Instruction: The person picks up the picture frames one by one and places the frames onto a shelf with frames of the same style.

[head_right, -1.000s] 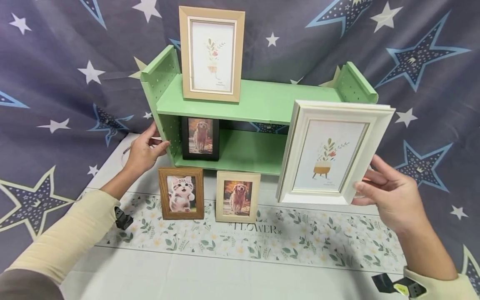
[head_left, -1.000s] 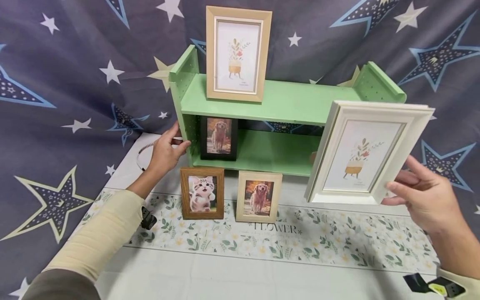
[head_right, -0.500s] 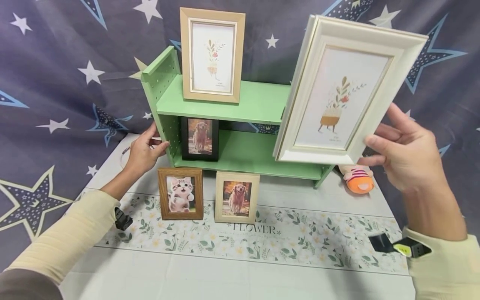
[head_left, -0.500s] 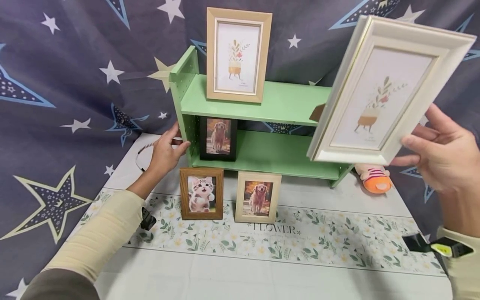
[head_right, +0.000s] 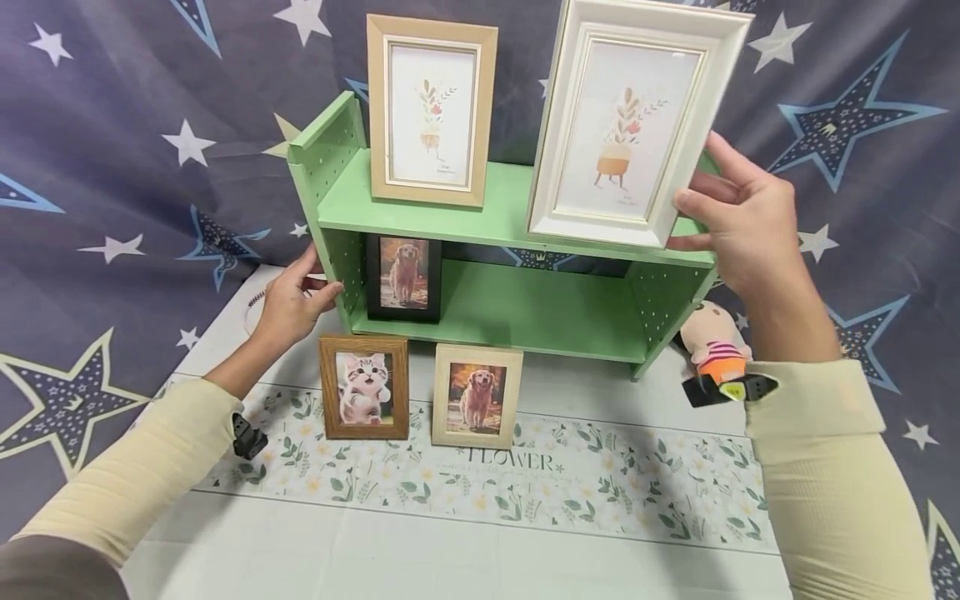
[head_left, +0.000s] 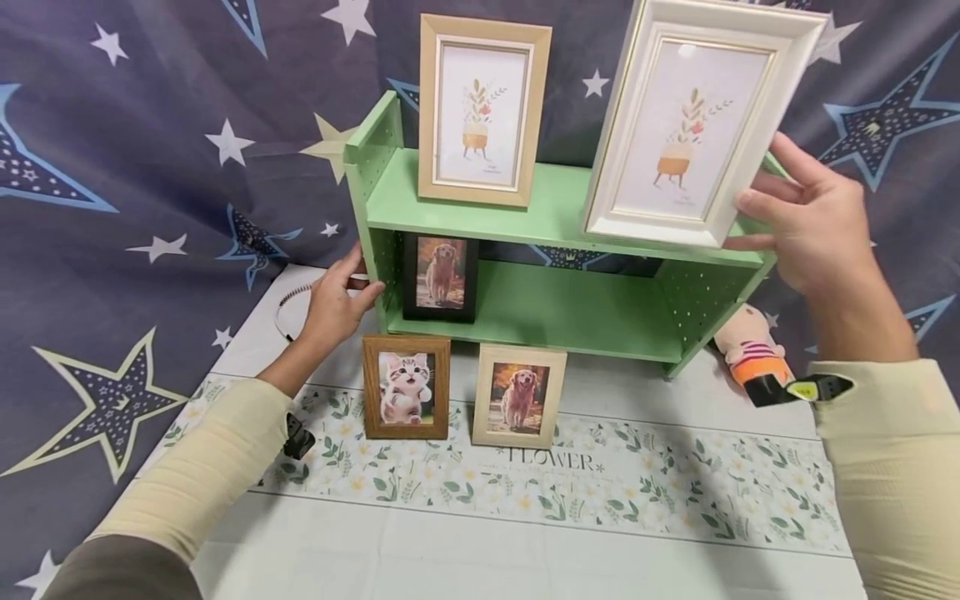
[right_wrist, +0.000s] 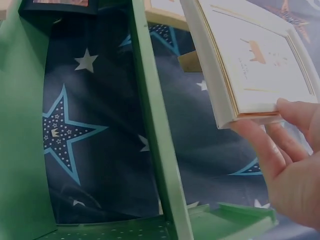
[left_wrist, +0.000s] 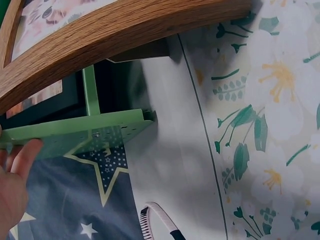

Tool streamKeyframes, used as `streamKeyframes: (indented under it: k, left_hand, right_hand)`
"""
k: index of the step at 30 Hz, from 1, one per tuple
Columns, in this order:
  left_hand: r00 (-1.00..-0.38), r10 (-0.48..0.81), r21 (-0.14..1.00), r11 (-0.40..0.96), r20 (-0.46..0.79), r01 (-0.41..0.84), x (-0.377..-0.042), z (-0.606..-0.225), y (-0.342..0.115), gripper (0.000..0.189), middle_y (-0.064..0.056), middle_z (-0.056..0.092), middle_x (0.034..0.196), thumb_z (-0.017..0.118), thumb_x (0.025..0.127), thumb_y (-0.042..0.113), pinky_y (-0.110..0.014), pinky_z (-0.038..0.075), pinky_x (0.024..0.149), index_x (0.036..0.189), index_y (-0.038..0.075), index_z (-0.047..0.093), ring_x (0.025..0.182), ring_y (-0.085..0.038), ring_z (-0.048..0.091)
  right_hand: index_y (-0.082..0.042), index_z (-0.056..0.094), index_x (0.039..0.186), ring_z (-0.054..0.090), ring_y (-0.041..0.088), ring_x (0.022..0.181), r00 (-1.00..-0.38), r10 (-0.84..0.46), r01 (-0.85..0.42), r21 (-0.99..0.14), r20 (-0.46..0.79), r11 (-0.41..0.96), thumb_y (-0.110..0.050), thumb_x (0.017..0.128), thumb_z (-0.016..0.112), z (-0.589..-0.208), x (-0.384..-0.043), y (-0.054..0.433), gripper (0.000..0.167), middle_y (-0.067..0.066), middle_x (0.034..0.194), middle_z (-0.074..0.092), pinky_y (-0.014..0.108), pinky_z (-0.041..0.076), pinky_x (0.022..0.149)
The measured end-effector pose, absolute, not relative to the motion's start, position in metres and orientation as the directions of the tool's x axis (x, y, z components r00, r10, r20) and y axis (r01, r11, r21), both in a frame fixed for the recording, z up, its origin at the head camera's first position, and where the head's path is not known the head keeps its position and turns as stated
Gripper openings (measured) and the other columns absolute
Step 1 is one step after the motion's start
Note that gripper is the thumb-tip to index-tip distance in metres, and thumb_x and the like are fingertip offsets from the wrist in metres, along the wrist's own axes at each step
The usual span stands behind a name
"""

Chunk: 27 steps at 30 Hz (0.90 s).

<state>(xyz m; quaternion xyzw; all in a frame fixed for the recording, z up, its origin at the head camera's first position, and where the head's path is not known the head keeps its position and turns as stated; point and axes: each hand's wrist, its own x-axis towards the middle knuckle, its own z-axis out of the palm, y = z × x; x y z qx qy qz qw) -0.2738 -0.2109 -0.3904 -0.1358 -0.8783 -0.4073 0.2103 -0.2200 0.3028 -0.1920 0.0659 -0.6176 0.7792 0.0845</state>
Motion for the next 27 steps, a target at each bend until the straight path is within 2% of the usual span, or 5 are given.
streamKeyframes:
  k: [5, 14, 22, 24, 27]
  left_hand:
    - [-0.870, 0.068, 0.648, 0.640, 0.488, 0.413, -0.275, -0.391, -0.211, 0.077, -0.021, 0.064, 0.120, 0.074, 0.095, 0.014, -0.045, 0.063, 0.072, 0.161, 0.022, 0.034, 0.102, -0.035, 0.073]
    - [-0.869, 0.063, 0.649, 0.639, 0.490, 0.413, -0.275, -0.391, -0.211, 0.076, -0.021, 0.064, 0.121, 0.074, 0.095, 0.014, -0.023, 0.061, 0.067, 0.160, 0.020, 0.036, 0.102, -0.035, 0.074]
    - [-0.867, 0.064, 0.647, 0.639, 0.494, 0.416, -0.274, -0.392, -0.211, 0.077, -0.022, 0.063, 0.121, 0.074, 0.095, 0.014, -0.046, 0.064, 0.072, 0.161, 0.022, 0.035, 0.102, -0.036, 0.073]
    - [-0.869, 0.063, 0.651, 0.637, 0.490, 0.413, -0.274, -0.393, -0.211, 0.077, -0.022, 0.063, 0.121, 0.074, 0.095, 0.014, -0.040, 0.064, 0.071, 0.161, 0.022, 0.035, 0.102, -0.036, 0.073]
    - [-0.872, 0.058, 0.664, 0.624, 0.486, 0.412, -0.275, -0.392, -0.212, 0.077, -0.022, 0.063, 0.122, 0.074, 0.095, 0.014, -0.020, 0.061, 0.066, 0.161, 0.023, 0.035, 0.102, -0.036, 0.073]
  right_hand:
    - [-0.029, 0.062, 0.142, 0.078, 0.014, 0.090, -0.983, 0.087, -0.170, -0.979, 0.161, -0.111, 0.006, 0.084, 0.079, -0.191, -0.241, 0.295, 0.069, 0.010, 0.136, 0.065, 0.043, 0.062, 0.060]
    - [-0.034, 0.062, 0.141, 0.077, 0.008, 0.089, -0.979, 0.123, -0.164, -0.986, 0.164, 0.007, 0.001, 0.090, 0.074, -0.199, -0.267, 0.288, 0.063, 0.006, 0.139, 0.066, 0.037, 0.062, 0.058]
    - [-0.033, 0.061, 0.142, 0.076, 0.008, 0.088, -0.980, 0.122, -0.162, -0.987, 0.160, -0.007, 0.003, 0.091, 0.072, -0.210, -0.281, 0.288, 0.063, 0.009, 0.140, 0.064, 0.035, 0.063, 0.055]
    - [-0.033, 0.060, 0.143, 0.075, 0.008, 0.089, -0.981, 0.121, -0.152, -0.988, 0.149, -0.010, 0.002, 0.091, 0.072, -0.212, -0.283, 0.288, 0.064, 0.009, 0.142, 0.062, 0.035, 0.063, 0.056]
    - [-0.035, 0.060, 0.143, 0.075, 0.008, 0.090, -0.983, 0.120, -0.141, -0.990, 0.139, -0.008, 0.000, 0.092, 0.073, -0.212, -0.285, 0.289, 0.063, 0.009, 0.145, 0.060, 0.034, 0.063, 0.057]
